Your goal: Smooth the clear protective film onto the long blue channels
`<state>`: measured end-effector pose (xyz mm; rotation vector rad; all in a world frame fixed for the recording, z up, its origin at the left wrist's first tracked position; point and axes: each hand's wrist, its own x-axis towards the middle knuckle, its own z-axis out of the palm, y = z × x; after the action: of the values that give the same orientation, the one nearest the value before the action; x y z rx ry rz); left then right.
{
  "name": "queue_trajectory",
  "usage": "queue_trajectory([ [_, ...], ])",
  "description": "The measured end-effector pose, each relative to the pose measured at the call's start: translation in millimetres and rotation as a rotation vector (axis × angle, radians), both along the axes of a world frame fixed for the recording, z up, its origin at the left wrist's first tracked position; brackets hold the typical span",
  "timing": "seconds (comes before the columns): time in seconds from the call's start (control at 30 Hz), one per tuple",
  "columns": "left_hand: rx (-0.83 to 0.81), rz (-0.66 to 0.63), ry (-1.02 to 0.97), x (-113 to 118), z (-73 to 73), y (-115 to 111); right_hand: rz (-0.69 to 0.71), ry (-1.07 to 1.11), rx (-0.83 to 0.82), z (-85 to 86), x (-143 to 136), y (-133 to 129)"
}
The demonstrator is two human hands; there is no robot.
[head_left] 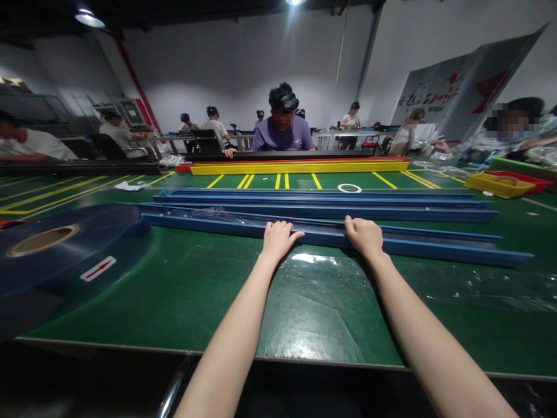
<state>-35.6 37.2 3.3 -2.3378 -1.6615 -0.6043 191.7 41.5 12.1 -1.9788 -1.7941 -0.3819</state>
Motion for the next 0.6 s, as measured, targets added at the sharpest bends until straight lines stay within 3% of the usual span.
queue_trajectory([
  [0.6,-0.008,-0.001,0.035,-0.3,0.6,2.6,0.006,0.001,-0.016,1.6,-1.9,-1.6],
])
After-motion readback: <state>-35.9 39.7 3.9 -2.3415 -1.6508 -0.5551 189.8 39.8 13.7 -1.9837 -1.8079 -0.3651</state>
